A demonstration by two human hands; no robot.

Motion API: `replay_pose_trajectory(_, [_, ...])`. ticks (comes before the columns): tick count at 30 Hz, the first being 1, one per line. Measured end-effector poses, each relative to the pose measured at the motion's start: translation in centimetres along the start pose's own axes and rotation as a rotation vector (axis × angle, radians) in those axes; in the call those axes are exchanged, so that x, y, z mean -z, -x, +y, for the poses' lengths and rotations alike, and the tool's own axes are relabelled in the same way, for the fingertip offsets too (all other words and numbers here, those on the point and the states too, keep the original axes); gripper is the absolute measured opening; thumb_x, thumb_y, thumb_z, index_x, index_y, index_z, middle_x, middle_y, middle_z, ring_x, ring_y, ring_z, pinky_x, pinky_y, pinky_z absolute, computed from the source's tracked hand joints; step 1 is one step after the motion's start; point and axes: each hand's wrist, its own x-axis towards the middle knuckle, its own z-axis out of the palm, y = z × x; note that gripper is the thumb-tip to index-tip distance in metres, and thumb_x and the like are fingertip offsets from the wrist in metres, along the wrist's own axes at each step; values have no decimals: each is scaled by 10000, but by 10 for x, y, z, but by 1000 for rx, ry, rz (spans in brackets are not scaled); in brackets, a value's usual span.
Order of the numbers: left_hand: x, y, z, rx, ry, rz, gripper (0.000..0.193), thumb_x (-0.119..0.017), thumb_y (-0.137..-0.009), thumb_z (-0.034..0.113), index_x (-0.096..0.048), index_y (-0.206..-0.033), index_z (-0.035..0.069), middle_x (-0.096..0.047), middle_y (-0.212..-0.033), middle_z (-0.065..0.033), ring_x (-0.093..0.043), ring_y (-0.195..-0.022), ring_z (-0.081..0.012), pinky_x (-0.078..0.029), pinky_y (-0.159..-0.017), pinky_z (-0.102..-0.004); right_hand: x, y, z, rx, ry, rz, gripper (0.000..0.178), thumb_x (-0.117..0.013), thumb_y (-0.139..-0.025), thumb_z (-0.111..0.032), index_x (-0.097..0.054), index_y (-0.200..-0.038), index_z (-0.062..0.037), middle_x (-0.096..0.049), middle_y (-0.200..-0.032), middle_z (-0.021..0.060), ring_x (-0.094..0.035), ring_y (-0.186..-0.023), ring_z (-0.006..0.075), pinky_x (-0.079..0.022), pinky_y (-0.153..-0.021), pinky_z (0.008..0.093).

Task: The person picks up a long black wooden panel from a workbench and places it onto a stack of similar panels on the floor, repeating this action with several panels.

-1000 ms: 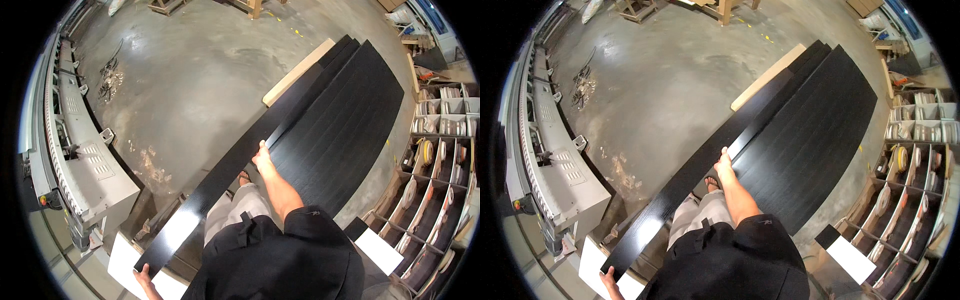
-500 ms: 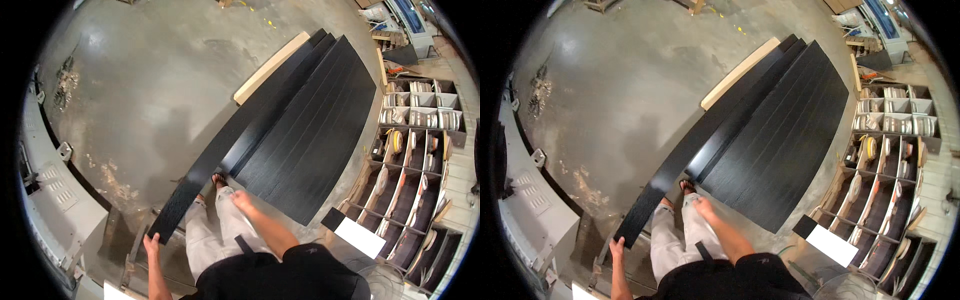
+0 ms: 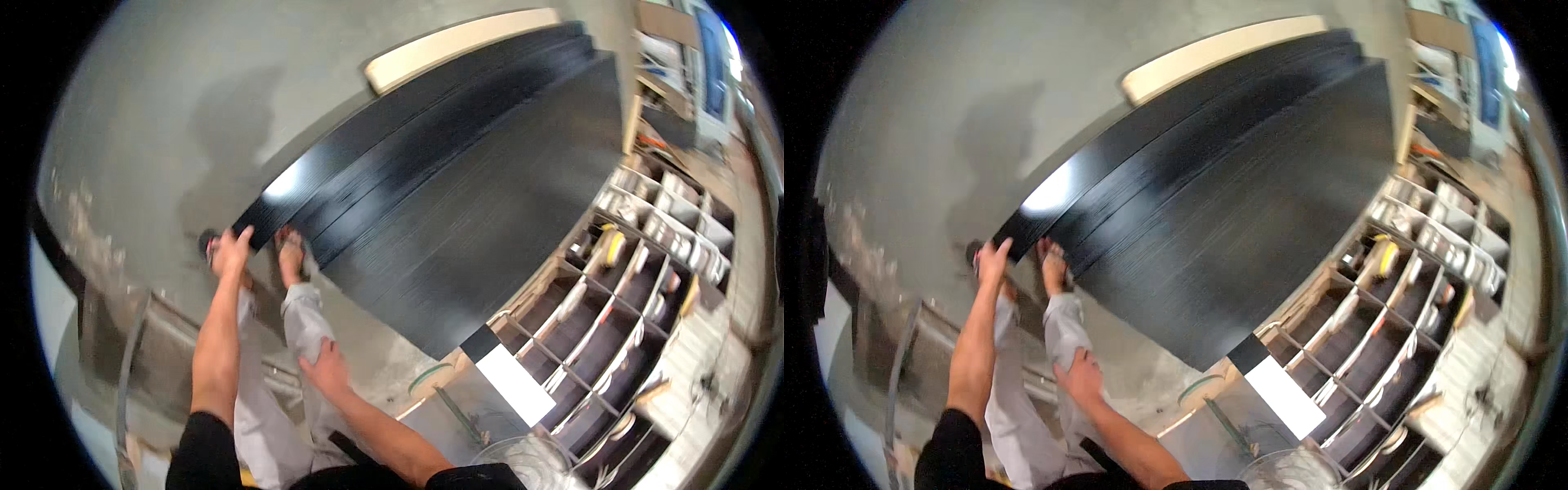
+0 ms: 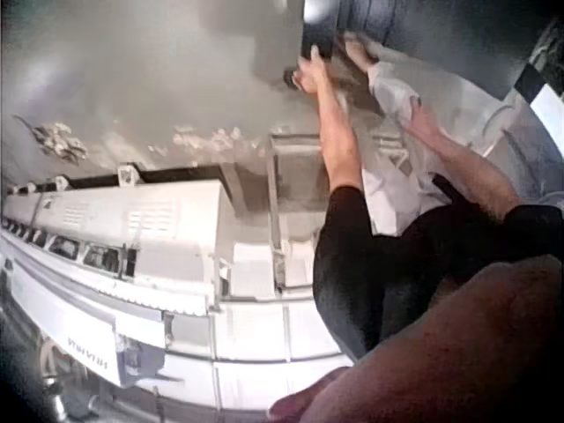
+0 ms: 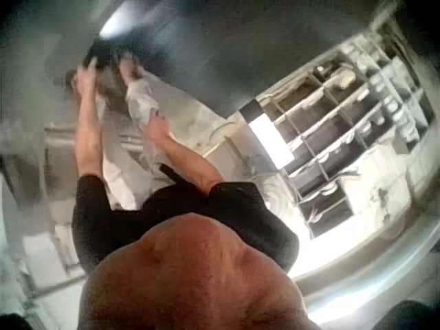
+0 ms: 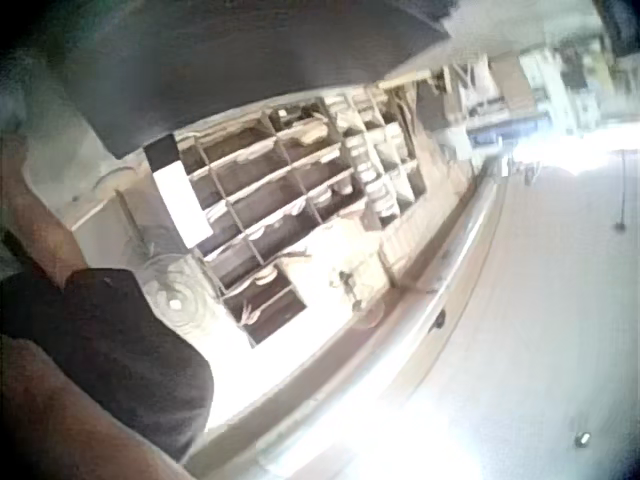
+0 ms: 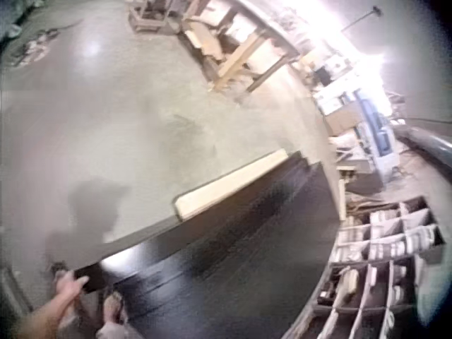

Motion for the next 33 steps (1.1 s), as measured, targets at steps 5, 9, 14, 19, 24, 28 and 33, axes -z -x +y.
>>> replay_pose_trajectory(5, [-54, -27, 26, -34, 291, 94, 447, -701, -710, 329, -592, -944, -36, -630, -915, -239, -612, -882, -371, -461, -785, -419, 1, -3, 18, 77, -153, 181, 754, -624, -713, -488, -382, -1259, -26, -434, -1256, 209, -503, -1063, 396, -432, -881, 442])
replay_pose_trajectory(9, [-69, -30, 47, 29, 362, 137, 395, -710, -705, 288, -598, -902, -35, -634, -901, -240, -616, -879, -364, -469, -784, -403, 15, -4, 17, 42, -106, 67, 795, -622, -712, -510, -379, -1279, -9, -437, -1245, 226, -493, -1092, 381, -426, -892, 432])
replay_pose_trajectory(14, [-77, -38, 60, 147, 412, 121, 377, -710, -699, 275, -624, -928, -11, -644, -915, -214, -621, -896, -345, -472, -806, -392, 9, -6, 23, 71, -63, 107, 786, -625, -707, -519, -395, -1270, -21, -451, -1254, 180, -515, -1078, 349, -434, -878, 425])
replay_pose_trajectory(19, [-86, -40, 81, 228, 402, 99, 347, -712, -692, 274, -648, -931, 32, -650, -942, -193, -619, -919, -334, -471, -820, -387, 8, -10, 30, 84, -60, 114, 790, -638, -699, -513, -397, -1269, -21, -451, -1254, 172, -513, -1084, 347, -436, -873, 425])
replay_pose_trajectory(24, [-95, -45, 83, 252, 435, 103, 359, -711, -693, 277, -635, -914, 4, -642, -945, -212, -611, -928, -352, -467, -828, -405, 9, -4, 26, 96, -44, 111, 791, -648, -697, -502, -396, -1271, -19, -447, -1258, 169, -501, -1101, 341, -428, -881, 434])
replay_pose_trajectory(28, [-103, -44, 89, 282, 414, 166, 401, -710, -705, 263, -591, -950, -31, -615, -983, -248, -586, -960, -390, -460, -850, -419, 13, -5, 18, 96, -73, 89, 800, -656, -695, -493, -392, -1271, -6, -439, -1268, 176, -480, -1129, 340, -415, -900, 440])
replay_pose_trajectory(33, [-79, -19, 92, 220, 400, 24, 513, -673, -739, 290, -508, -1085, -51, -582, -1049, -282, -542, -1035, -412, -429, -898, -435, 11, -8, 19, 94, -72, 78, 812, -665, -687, -493, -394, -1270, 4, -439, -1271, 177, -471, -1136, 350, -407, -915, 436])
